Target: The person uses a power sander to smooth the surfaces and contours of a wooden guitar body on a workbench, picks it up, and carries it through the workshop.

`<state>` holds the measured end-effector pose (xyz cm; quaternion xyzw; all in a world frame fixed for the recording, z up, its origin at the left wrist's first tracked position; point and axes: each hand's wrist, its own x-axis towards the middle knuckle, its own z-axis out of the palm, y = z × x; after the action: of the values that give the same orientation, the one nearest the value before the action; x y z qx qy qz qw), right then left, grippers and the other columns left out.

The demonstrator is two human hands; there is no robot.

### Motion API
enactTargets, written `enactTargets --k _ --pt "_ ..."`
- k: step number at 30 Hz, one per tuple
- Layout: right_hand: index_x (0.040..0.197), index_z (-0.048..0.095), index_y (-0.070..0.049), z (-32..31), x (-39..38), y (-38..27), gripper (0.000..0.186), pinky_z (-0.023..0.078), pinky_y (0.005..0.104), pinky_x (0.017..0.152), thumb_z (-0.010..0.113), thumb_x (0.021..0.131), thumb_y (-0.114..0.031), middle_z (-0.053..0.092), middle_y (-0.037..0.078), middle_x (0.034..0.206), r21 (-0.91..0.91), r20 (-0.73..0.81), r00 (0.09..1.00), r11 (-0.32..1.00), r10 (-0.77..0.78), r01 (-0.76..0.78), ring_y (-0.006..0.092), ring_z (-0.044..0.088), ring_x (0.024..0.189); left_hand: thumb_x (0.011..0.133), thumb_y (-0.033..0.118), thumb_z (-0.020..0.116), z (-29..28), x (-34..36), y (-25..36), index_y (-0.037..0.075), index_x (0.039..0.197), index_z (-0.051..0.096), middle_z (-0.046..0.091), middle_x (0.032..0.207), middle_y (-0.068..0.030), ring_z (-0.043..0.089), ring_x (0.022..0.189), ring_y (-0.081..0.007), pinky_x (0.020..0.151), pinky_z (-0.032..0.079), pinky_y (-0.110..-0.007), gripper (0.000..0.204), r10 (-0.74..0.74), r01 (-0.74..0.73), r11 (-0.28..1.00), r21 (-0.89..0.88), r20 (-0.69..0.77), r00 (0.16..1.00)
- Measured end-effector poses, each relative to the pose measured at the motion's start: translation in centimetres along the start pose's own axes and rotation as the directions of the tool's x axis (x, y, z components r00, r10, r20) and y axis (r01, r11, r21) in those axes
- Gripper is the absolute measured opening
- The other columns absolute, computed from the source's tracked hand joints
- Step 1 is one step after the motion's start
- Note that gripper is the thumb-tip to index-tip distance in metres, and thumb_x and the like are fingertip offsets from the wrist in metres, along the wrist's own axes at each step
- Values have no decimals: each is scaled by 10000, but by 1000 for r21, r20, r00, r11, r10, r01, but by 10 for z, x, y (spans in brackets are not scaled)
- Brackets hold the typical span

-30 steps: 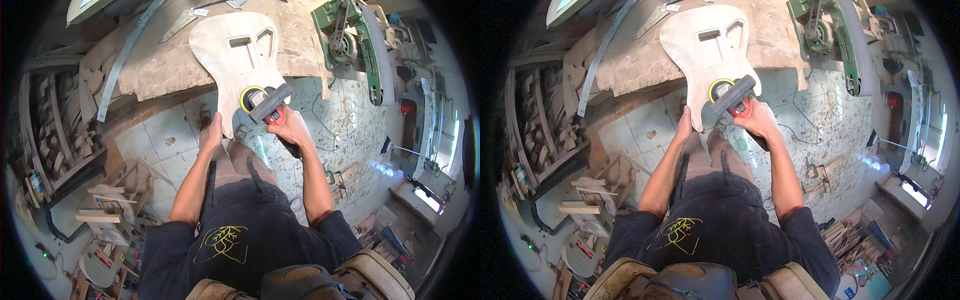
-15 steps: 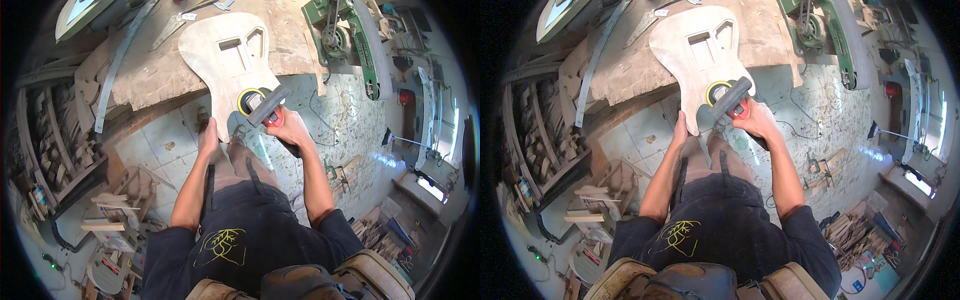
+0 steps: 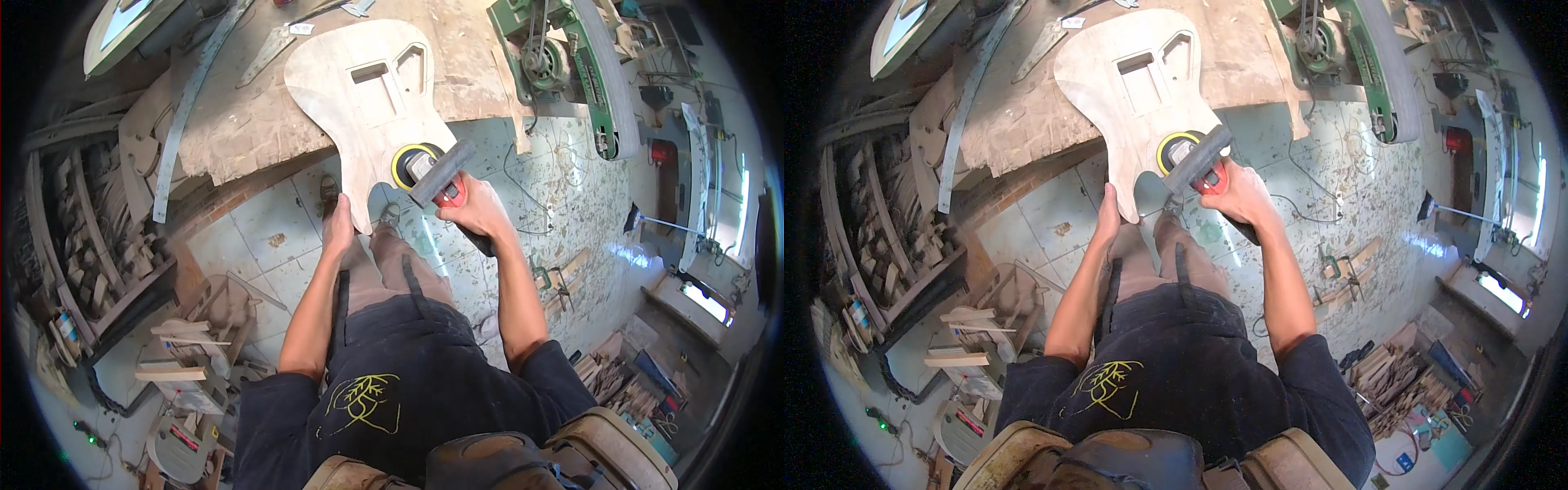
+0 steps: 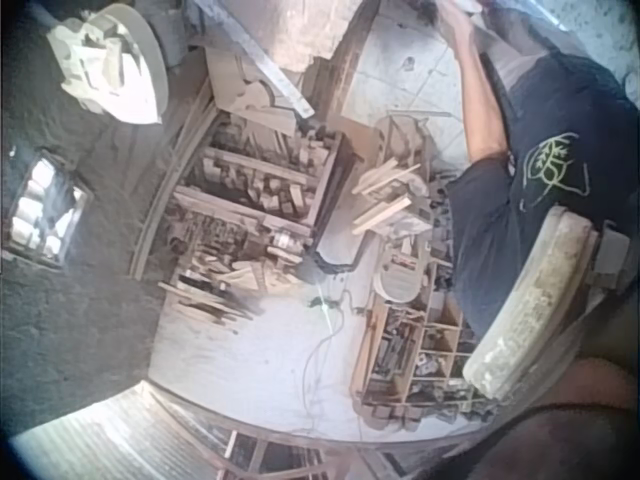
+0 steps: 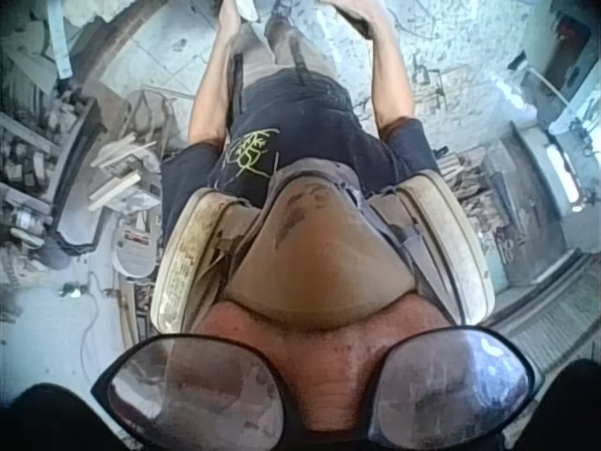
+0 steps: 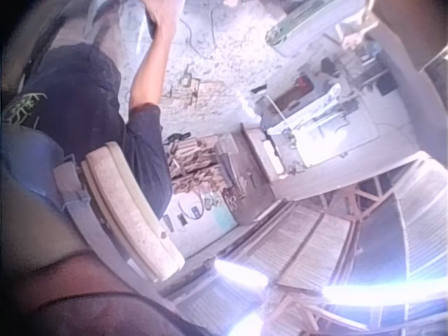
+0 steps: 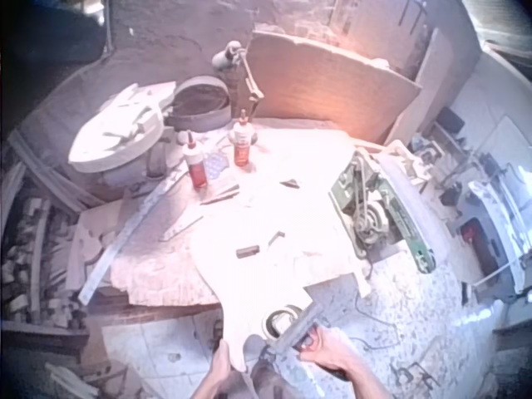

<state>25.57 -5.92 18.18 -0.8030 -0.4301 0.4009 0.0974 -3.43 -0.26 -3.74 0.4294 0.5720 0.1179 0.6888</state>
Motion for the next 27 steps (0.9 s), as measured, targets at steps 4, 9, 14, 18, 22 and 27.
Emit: enactTargets --k 4,9,14,18,22,27 --pt "1070 635 72 0 -8 1 669 545 488 881 790 634 -410 712 307 973 43 28 1000 999 8 -9 462 699 973 1056 706 206 0 0 0 -51 1441 509 611 1268 -201 579 1128 -301 960 450 -382 902 1 -1 1000 2 1 1000" --pt "1070 636 61 0 0 5 661 548 490 866 789 638 -415 710 308 967 28 -15 1000 1000 4 -3 464 699 966 1056 706 203 1 0 1 -53 1445 507 604 1291 -206 568 1157 -307 982 437 -383 906 6 -6 1000 3 5 1000" --pt "1101 632 42 6 -11 6 648 546 502 844 783 645 -392 712 298 941 -17 50 999 1000 -20 21 462 697 941 1055 707 199 2 0 2 -54 1450 506 596 1313 -211 557 1187 -312 1003 425 -384 910 10 -10 1000 2 0 1000" --pt "1110 628 30 5 -29 2 630 544 510 833 770 653 -381 719 279 930 -48 130 991 999 -13 19 459 696 920 1055 707 197 3 -1 2 -56 1453 505 590 1331 -214 548 1210 -316 1020 415 -384 914 14 -14 1000 3 0 1000" --pt "1101 628 28 3 -20 4 613 542 511 833 763 656 -371 718 280 923 -64 96 995 997 -32 39 461 696 918 1054 707 194 6 -1 2 -57 1456 503 583 1349 -218 539 1233 -320 1037 405 -385 918 21 -21 1000 3 2 1000" --pt "1089 624 33 5 3 -2 613 543 513 839 760 647 -370 717 283 919 -64 93 990 992 -103 109 459 695 920 1054 708 191 6 1 2 -59 1461 502 576 1371 -223 527 1263 -325 1059 393 -386 922 28 -28 1000 0 -2 1000"
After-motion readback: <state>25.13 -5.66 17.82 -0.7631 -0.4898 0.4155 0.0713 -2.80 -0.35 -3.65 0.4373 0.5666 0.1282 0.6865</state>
